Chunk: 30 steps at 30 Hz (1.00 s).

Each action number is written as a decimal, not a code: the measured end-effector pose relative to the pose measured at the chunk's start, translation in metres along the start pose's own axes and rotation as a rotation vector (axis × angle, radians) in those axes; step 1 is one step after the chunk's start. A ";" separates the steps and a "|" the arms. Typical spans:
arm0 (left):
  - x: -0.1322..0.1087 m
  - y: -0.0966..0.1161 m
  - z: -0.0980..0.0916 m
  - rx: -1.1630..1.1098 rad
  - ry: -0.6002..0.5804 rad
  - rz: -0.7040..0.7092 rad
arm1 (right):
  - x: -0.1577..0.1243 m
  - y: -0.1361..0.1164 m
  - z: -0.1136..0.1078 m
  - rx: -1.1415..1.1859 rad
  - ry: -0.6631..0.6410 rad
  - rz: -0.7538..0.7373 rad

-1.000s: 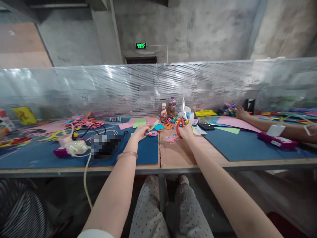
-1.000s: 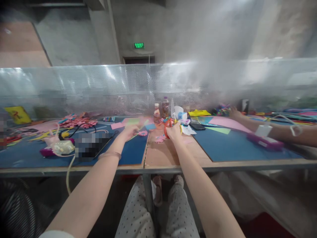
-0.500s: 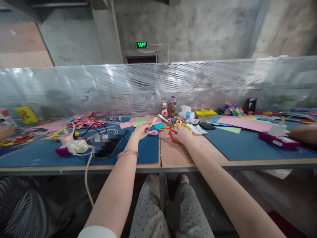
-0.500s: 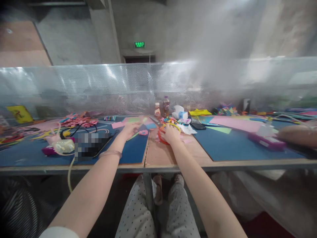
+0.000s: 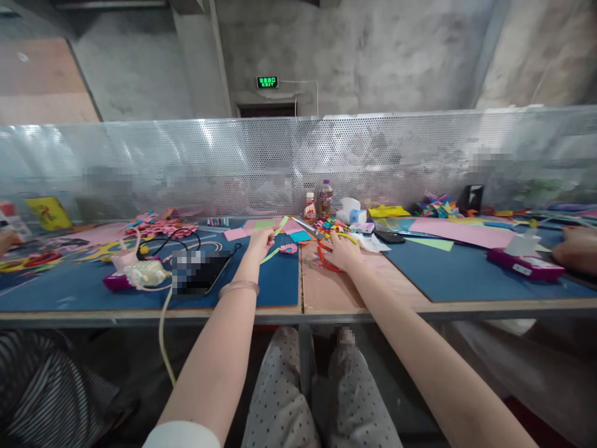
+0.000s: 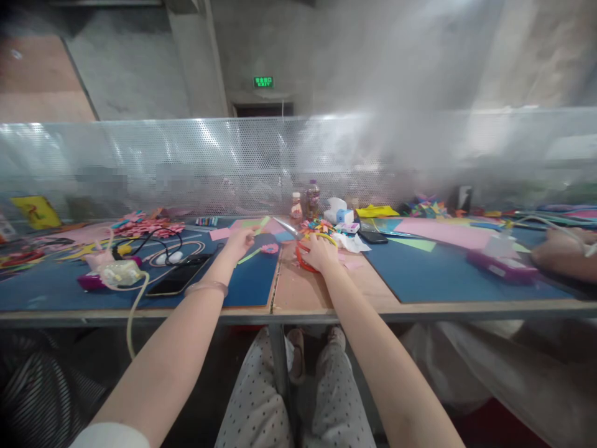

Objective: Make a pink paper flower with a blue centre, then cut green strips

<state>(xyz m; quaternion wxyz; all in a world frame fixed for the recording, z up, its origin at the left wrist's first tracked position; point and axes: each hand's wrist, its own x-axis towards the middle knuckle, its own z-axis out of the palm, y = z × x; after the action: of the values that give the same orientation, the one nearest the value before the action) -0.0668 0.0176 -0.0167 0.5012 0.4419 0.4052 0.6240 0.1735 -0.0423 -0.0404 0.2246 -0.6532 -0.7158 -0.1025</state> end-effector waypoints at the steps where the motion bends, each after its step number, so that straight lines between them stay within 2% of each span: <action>1: 0.000 0.000 0.000 -0.002 -0.008 0.005 | 0.000 0.000 0.000 -0.004 0.002 -0.002; 8: 0.000 -0.001 0.003 -0.010 -0.035 0.034 | 0.001 0.000 0.001 -0.015 0.005 -0.019; 17: 0.001 -0.002 0.002 -0.027 -0.008 0.059 | 0.001 -0.001 0.002 -0.026 0.003 -0.022; 30: -0.004 0.000 0.004 -0.002 -0.021 0.033 | 0.000 -0.001 0.000 -0.020 -0.010 -0.021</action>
<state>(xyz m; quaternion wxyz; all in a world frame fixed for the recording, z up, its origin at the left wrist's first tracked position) -0.0625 0.0141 -0.0163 0.4955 0.4547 0.3919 0.6278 0.1726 -0.0422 -0.0405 0.2133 -0.6485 -0.7225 -0.1089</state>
